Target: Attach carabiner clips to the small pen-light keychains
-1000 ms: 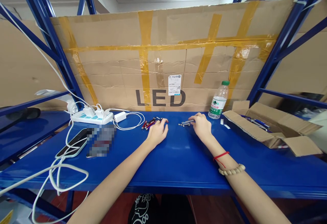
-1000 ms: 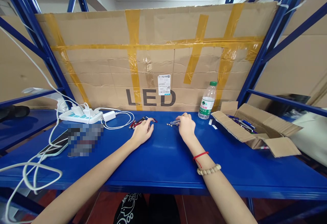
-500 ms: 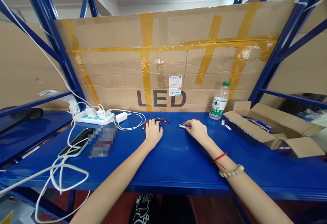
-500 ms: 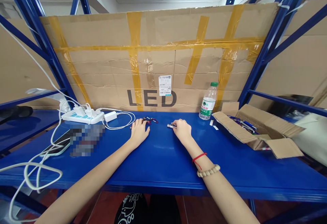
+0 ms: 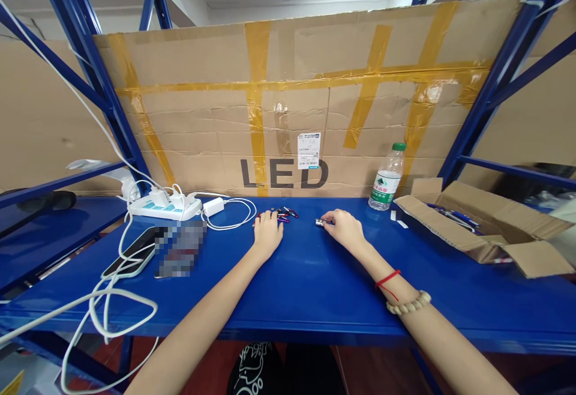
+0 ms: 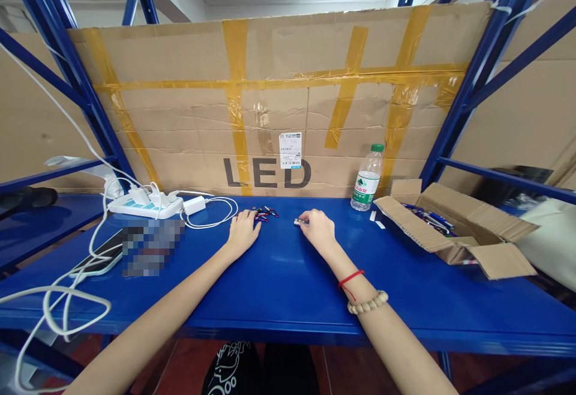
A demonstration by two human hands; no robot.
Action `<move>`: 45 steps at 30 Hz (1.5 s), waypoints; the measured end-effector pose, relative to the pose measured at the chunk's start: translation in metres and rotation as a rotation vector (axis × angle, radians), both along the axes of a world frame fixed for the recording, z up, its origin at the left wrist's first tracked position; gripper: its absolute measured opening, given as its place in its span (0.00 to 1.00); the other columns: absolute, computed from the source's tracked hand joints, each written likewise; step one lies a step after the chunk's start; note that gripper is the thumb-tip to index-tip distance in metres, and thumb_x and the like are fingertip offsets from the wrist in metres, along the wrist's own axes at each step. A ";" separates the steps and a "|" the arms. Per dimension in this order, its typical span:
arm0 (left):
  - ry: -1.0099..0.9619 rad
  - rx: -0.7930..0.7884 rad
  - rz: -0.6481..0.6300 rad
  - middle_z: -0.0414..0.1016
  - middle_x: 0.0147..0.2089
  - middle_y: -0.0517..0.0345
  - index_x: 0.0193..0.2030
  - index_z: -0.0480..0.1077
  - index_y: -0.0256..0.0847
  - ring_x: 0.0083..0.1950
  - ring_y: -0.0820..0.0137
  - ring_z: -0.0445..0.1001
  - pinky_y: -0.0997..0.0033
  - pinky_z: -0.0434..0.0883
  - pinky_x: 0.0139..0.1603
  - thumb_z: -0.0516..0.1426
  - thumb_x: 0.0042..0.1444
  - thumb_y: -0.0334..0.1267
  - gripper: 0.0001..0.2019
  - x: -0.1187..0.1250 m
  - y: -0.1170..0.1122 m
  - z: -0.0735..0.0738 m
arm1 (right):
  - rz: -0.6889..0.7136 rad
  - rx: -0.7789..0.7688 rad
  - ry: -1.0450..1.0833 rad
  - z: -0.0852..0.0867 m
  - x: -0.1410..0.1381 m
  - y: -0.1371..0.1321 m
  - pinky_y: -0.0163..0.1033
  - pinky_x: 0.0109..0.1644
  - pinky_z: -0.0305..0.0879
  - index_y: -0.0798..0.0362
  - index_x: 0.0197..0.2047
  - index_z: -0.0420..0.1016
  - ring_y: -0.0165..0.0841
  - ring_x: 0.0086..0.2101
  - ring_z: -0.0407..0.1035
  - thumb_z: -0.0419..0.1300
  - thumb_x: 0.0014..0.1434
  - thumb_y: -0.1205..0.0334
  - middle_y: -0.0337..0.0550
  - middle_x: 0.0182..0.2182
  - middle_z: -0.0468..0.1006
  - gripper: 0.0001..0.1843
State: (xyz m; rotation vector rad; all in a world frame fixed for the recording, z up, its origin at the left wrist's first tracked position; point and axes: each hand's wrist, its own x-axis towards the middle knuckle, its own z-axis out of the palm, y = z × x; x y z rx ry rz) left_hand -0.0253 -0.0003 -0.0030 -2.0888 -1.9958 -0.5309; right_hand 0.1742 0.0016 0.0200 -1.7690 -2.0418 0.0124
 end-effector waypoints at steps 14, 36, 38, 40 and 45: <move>-0.003 0.106 -0.128 0.68 0.42 0.47 0.40 0.67 0.37 0.46 0.60 0.65 0.61 0.61 0.46 0.47 0.58 0.39 0.11 -0.003 -0.001 0.007 | 0.155 0.037 0.120 -0.003 -0.004 -0.001 0.31 0.32 0.60 0.48 0.37 0.74 0.29 0.34 0.68 0.57 0.53 0.61 0.37 0.35 0.74 0.08; -0.284 -0.063 -0.284 0.72 0.33 0.57 0.37 0.63 0.41 0.36 0.67 0.72 0.72 0.65 0.35 0.40 0.60 0.48 0.16 0.011 -0.011 0.010 | 0.460 0.059 0.248 -0.001 -0.019 -0.010 0.30 0.34 0.58 0.51 0.31 0.71 0.28 0.32 0.68 0.42 0.62 0.54 0.37 0.31 0.75 0.20; -0.255 -0.069 -0.281 0.72 0.31 0.57 0.34 0.64 0.41 0.35 0.67 0.72 0.72 0.65 0.34 0.43 0.58 0.52 0.18 0.012 -0.012 0.010 | 0.463 0.019 0.256 0.000 -0.020 -0.010 0.30 0.34 0.58 0.52 0.28 0.71 0.28 0.31 0.68 0.41 0.62 0.53 0.37 0.29 0.75 0.22; -0.242 -0.069 -0.306 0.72 0.30 0.57 0.32 0.65 0.40 0.34 0.67 0.72 0.73 0.64 0.33 0.43 0.58 0.51 0.18 0.012 -0.012 0.010 | 0.481 -0.008 0.249 -0.001 -0.020 -0.011 0.31 0.34 0.58 0.52 0.26 0.70 0.28 0.30 0.68 0.41 0.62 0.52 0.37 0.28 0.75 0.23; -0.244 -0.091 -0.403 0.74 0.36 0.57 0.40 0.65 0.43 0.38 0.68 0.74 0.75 0.65 0.32 0.39 0.62 0.42 0.15 0.012 -0.014 0.010 | 0.463 -0.044 0.196 -0.003 -0.022 -0.011 0.32 0.33 0.59 0.52 0.25 0.71 0.28 0.29 0.68 0.41 0.62 0.52 0.36 0.28 0.74 0.24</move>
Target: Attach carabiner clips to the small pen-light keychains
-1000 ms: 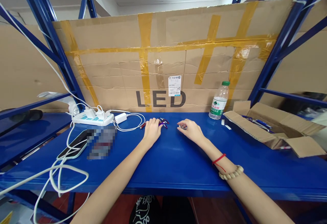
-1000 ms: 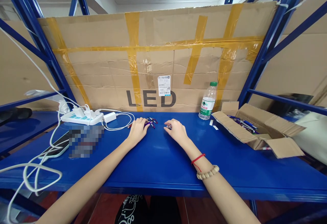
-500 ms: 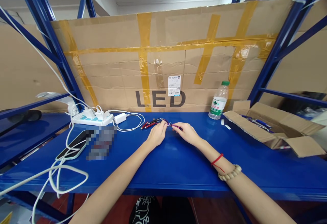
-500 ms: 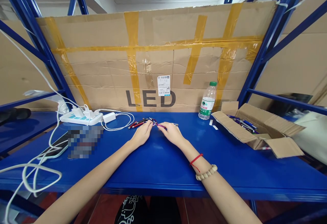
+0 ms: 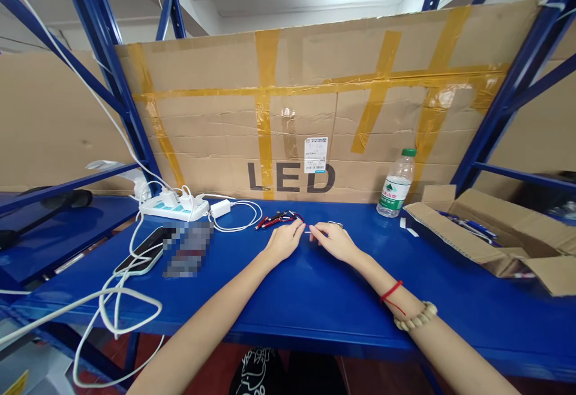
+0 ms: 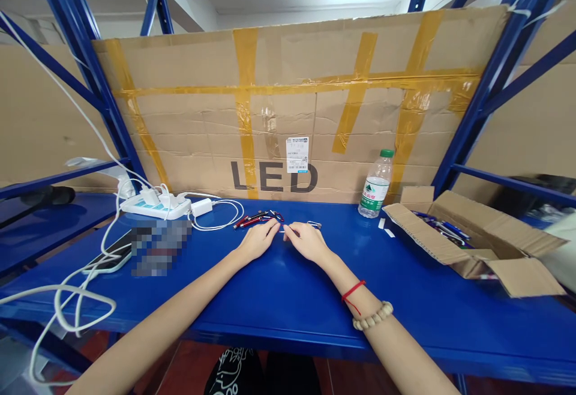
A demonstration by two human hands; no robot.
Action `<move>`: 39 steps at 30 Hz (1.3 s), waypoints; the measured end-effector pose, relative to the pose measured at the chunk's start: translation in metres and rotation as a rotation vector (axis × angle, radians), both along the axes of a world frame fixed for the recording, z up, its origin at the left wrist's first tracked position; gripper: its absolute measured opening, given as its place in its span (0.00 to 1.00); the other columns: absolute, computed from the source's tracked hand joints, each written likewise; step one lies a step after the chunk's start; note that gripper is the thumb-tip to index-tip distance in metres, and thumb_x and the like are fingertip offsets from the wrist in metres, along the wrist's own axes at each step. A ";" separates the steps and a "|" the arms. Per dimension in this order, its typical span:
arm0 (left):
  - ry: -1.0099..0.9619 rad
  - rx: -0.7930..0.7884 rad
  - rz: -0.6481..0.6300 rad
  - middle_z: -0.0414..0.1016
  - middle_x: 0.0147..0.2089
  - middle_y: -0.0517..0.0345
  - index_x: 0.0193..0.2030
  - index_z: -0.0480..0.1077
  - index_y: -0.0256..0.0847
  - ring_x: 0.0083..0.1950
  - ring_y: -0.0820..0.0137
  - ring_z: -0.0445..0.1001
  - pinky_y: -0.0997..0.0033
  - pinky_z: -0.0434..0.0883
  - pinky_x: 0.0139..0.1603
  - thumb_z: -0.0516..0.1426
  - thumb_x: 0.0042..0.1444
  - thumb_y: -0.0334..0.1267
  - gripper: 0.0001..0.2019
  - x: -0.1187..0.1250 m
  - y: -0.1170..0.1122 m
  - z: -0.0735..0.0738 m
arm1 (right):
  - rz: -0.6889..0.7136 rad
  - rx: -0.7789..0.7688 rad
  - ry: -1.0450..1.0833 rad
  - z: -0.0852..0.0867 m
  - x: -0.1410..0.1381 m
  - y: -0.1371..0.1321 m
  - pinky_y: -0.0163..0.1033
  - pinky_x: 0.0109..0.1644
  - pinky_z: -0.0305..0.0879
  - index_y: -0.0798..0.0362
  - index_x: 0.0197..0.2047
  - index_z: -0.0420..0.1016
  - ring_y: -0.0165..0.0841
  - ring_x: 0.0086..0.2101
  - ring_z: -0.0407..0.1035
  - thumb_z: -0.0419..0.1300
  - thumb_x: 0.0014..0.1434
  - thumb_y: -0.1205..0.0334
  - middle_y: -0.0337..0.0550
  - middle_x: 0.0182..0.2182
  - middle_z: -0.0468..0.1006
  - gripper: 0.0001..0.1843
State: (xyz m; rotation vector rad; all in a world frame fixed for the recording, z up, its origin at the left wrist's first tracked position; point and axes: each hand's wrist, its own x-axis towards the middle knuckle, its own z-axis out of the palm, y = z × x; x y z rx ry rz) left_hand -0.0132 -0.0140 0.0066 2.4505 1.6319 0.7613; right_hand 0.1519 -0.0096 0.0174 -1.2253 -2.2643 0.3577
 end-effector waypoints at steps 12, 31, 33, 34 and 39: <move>0.089 -0.010 0.123 0.76 0.35 0.53 0.41 0.67 0.41 0.38 0.66 0.74 0.72 0.66 0.35 0.39 0.62 0.40 0.17 0.001 -0.003 0.003 | 0.078 0.148 -0.063 -0.004 0.002 0.004 0.31 0.30 0.59 0.47 0.43 0.73 0.29 0.28 0.67 0.49 0.58 0.54 0.39 0.31 0.73 0.15; 0.182 0.011 -0.001 0.75 0.34 0.52 0.40 0.68 0.40 0.36 0.64 0.74 0.71 0.66 0.35 0.40 0.62 0.41 0.17 -0.003 -0.003 0.001 | 0.212 0.145 -0.058 -0.013 -0.005 0.004 0.33 0.28 0.52 0.54 0.23 0.64 0.28 0.23 0.60 0.49 0.57 0.60 0.38 0.21 0.68 0.13; 0.188 0.019 -0.003 0.75 0.34 0.52 0.40 0.68 0.40 0.36 0.64 0.74 0.71 0.66 0.35 0.39 0.62 0.40 0.18 -0.003 -0.003 0.001 | 0.220 0.147 -0.050 -0.014 -0.004 0.006 0.33 0.28 0.52 0.55 0.23 0.65 0.28 0.22 0.60 0.49 0.57 0.61 0.38 0.20 0.67 0.13; 0.188 0.026 -0.003 0.75 0.34 0.52 0.40 0.68 0.40 0.36 0.64 0.74 0.71 0.66 0.34 0.39 0.62 0.40 0.18 -0.003 -0.002 0.001 | 0.220 0.152 -0.044 -0.015 -0.004 0.007 0.33 0.29 0.52 0.55 0.23 0.65 0.28 0.22 0.60 0.49 0.57 0.61 0.38 0.20 0.67 0.13; 0.156 0.045 -0.008 0.75 0.34 0.54 0.42 0.67 0.41 0.35 0.66 0.74 0.74 0.65 0.33 0.40 0.62 0.40 0.17 -0.003 -0.001 -0.002 | 0.196 0.199 -0.016 -0.012 -0.005 0.007 0.32 0.28 0.51 0.55 0.22 0.65 0.27 0.22 0.58 0.51 0.56 0.64 0.37 0.19 0.64 0.12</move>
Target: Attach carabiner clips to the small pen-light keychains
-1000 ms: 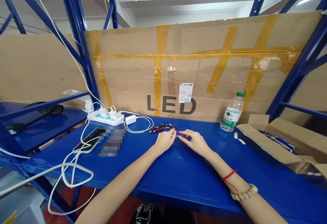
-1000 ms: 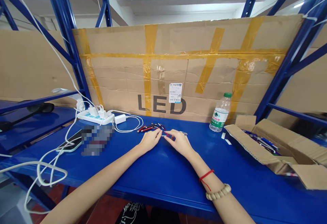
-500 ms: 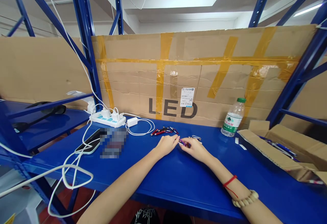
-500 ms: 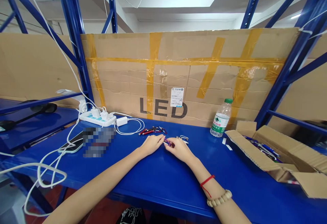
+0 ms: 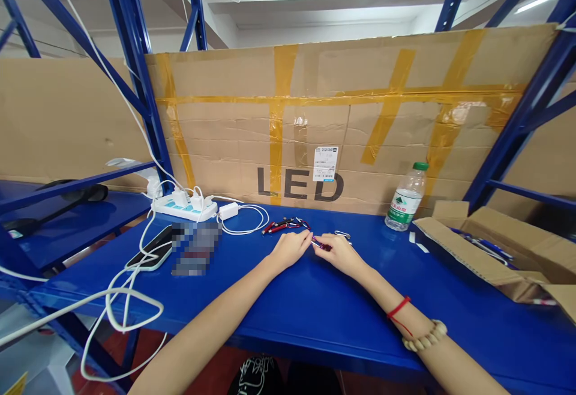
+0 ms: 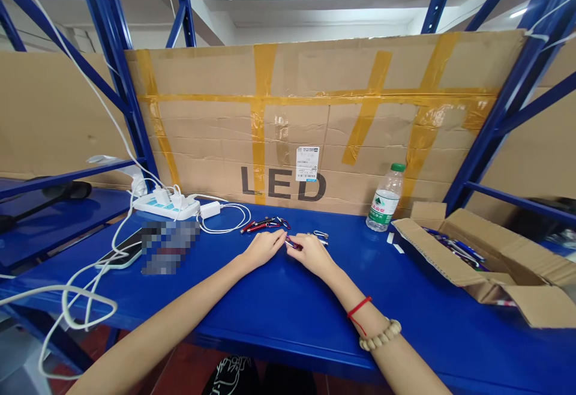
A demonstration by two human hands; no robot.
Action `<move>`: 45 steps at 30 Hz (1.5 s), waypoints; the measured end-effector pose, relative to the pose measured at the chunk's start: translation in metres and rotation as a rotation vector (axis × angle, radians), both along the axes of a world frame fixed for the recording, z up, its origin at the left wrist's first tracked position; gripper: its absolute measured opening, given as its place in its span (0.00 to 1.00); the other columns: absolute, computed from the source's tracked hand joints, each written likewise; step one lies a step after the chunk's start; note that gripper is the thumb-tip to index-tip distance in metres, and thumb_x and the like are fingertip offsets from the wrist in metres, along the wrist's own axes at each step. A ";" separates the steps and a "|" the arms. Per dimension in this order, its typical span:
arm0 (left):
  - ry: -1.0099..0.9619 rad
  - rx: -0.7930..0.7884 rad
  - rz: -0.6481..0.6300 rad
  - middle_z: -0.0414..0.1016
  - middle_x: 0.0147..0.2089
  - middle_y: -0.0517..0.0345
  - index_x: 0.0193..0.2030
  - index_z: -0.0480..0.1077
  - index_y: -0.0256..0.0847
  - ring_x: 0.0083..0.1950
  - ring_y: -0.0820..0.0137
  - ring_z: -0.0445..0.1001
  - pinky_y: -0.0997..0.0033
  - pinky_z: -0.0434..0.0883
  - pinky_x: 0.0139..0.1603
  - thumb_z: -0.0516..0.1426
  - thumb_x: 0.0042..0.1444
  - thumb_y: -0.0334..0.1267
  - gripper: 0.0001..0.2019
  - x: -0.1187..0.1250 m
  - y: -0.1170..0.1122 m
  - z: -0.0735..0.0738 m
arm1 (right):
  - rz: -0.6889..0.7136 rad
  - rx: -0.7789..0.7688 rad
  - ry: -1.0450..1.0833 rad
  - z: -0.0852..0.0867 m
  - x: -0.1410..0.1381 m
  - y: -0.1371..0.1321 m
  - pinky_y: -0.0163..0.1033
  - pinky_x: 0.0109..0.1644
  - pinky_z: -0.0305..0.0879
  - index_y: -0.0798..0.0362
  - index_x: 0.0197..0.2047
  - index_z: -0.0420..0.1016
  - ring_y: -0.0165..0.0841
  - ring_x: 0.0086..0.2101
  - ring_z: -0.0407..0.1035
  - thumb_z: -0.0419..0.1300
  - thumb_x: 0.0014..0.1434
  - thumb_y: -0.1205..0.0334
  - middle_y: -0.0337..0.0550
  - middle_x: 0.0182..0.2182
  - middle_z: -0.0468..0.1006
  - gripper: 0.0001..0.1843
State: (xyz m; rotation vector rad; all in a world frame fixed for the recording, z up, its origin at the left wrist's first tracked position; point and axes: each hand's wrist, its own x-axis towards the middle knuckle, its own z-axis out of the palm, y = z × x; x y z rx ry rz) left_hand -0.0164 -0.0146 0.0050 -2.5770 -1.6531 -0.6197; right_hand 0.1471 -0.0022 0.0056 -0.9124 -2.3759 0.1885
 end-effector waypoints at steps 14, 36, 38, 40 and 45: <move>-0.214 -0.052 0.012 0.74 0.33 0.60 0.43 0.63 0.46 0.38 0.65 0.74 0.73 0.64 0.32 0.39 0.62 0.47 0.16 0.002 0.004 -0.002 | -0.183 0.078 0.239 0.005 0.012 0.007 0.32 0.29 0.54 0.55 0.33 0.71 0.28 0.23 0.59 0.47 0.60 0.60 0.38 0.22 0.64 0.13; 0.095 -0.041 -0.133 0.70 0.38 0.55 0.45 0.61 0.44 0.39 0.67 0.71 0.71 0.66 0.36 0.35 0.62 0.45 0.18 0.004 -0.002 0.003 | -0.167 0.017 0.284 0.004 0.023 0.017 0.33 0.32 0.60 0.52 0.45 0.71 0.29 0.27 0.64 0.44 0.62 0.55 0.40 0.27 0.67 0.18; 0.082 -0.048 -0.131 0.70 0.38 0.55 0.45 0.61 0.43 0.39 0.67 0.71 0.71 0.66 0.36 0.35 0.62 0.45 0.17 0.005 -0.003 0.003 | -0.238 0.039 0.268 0.005 0.027 0.020 0.33 0.33 0.59 0.53 0.47 0.70 0.29 0.29 0.64 0.44 0.62 0.56 0.41 0.29 0.68 0.18; 0.013 -0.060 -0.097 0.70 0.39 0.55 0.44 0.59 0.43 0.41 0.66 0.71 0.71 0.65 0.36 0.35 0.62 0.43 0.16 0.005 -0.003 0.004 | -0.359 0.043 0.209 0.006 0.034 0.023 0.34 0.34 0.59 0.52 0.47 0.70 0.31 0.31 0.65 0.44 0.62 0.57 0.42 0.31 0.70 0.18; -0.156 -0.039 -0.013 0.70 0.38 0.56 0.40 0.58 0.43 0.40 0.67 0.71 0.72 0.64 0.36 0.37 0.62 0.41 0.12 0.003 -0.003 0.005 | -0.614 0.009 -0.017 0.001 0.052 0.030 0.35 0.35 0.58 0.50 0.46 0.72 0.35 0.38 0.65 0.47 0.61 0.59 0.45 0.34 0.70 0.16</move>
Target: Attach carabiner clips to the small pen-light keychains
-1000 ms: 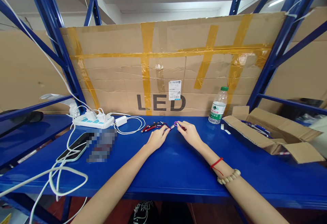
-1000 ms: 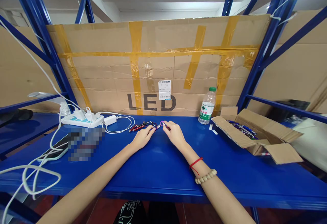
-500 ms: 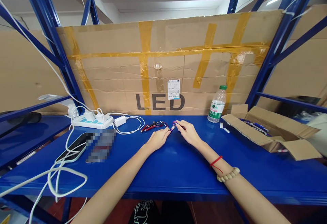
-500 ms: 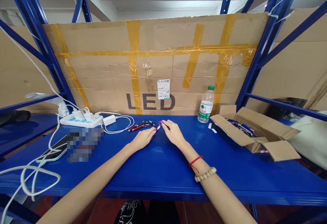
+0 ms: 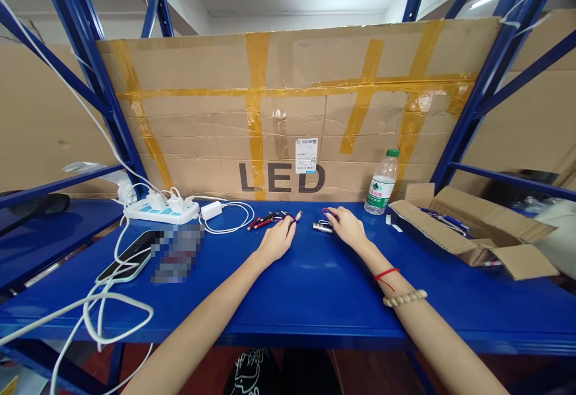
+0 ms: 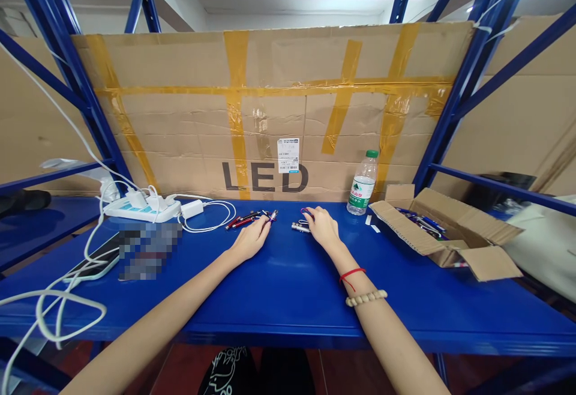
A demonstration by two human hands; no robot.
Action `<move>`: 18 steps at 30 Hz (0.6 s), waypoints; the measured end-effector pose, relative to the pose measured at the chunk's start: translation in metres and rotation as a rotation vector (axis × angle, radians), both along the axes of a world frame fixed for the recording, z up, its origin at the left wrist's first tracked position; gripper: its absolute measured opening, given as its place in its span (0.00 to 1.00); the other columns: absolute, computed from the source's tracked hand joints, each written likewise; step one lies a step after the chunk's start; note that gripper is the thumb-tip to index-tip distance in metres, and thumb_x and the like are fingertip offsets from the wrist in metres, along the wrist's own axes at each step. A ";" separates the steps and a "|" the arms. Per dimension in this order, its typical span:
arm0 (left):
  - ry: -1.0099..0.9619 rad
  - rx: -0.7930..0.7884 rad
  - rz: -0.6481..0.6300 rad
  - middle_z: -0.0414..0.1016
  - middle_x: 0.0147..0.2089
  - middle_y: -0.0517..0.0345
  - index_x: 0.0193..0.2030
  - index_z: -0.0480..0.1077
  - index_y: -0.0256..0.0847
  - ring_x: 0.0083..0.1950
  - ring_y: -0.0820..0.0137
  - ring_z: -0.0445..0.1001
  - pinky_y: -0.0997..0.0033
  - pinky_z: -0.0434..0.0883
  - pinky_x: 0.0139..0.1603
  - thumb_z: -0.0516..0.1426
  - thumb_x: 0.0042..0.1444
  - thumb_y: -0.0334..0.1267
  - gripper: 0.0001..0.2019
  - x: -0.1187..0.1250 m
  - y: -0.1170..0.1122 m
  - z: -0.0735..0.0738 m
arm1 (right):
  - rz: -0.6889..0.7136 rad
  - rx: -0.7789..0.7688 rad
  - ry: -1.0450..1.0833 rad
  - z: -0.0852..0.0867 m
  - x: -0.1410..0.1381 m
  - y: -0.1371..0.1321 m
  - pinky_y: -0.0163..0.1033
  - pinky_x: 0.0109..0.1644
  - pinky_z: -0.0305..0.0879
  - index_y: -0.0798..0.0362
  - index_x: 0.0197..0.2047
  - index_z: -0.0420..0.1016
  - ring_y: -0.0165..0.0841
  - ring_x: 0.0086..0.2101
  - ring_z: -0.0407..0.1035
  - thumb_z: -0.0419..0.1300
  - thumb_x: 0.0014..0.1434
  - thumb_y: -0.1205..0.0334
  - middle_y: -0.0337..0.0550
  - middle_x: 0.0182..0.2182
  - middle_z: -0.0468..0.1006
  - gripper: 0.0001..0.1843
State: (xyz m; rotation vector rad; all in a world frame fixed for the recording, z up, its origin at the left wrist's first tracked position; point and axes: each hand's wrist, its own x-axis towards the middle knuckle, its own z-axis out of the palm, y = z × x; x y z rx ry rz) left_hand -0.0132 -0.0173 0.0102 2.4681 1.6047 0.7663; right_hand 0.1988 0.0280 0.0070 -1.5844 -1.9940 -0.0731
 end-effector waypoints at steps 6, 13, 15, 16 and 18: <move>-0.010 0.085 -0.034 0.69 0.34 0.58 0.38 0.58 0.42 0.35 0.69 0.70 0.73 0.62 0.32 0.37 0.61 0.40 0.11 0.001 -0.004 0.002 | 0.000 -0.105 -0.053 -0.007 0.002 0.001 0.38 0.38 0.60 0.51 0.43 0.75 0.38 0.40 0.63 0.53 0.57 0.60 0.48 0.35 0.70 0.13; 0.062 0.131 -0.034 0.70 0.36 0.55 0.39 0.60 0.41 0.36 0.68 0.71 0.74 0.64 0.33 0.39 0.61 0.39 0.11 0.001 -0.003 -0.001 | 0.228 -0.201 0.731 0.011 -0.034 -0.018 0.35 0.31 0.65 0.56 0.38 0.77 0.33 0.32 0.68 0.52 0.55 0.48 0.46 0.33 0.75 0.21; 0.067 0.122 -0.041 0.71 0.37 0.54 0.39 0.60 0.41 0.37 0.68 0.71 0.74 0.64 0.34 0.40 0.60 0.39 0.11 0.001 -0.002 -0.002 | 0.303 -0.281 0.853 0.014 -0.045 -0.025 0.32 0.25 0.63 0.57 0.36 0.77 0.32 0.29 0.67 0.56 0.49 0.44 0.46 0.30 0.75 0.24; 0.069 0.112 -0.048 0.71 0.36 0.54 0.40 0.61 0.41 0.37 0.68 0.71 0.74 0.65 0.35 0.40 0.60 0.39 0.12 0.001 -0.002 -0.001 | 0.336 -0.284 0.892 0.014 -0.050 -0.028 0.31 0.23 0.62 0.57 0.35 0.77 0.31 0.28 0.66 0.57 0.47 0.44 0.45 0.30 0.75 0.24; 0.069 0.090 -0.061 0.71 0.37 0.54 0.40 0.61 0.40 0.37 0.68 0.71 0.73 0.65 0.35 0.39 0.61 0.40 0.13 0.002 -0.002 -0.001 | 0.404 -0.250 0.935 0.013 -0.054 -0.031 0.31 0.22 0.62 0.57 0.35 0.77 0.28 0.26 0.64 0.58 0.45 0.44 0.45 0.30 0.75 0.24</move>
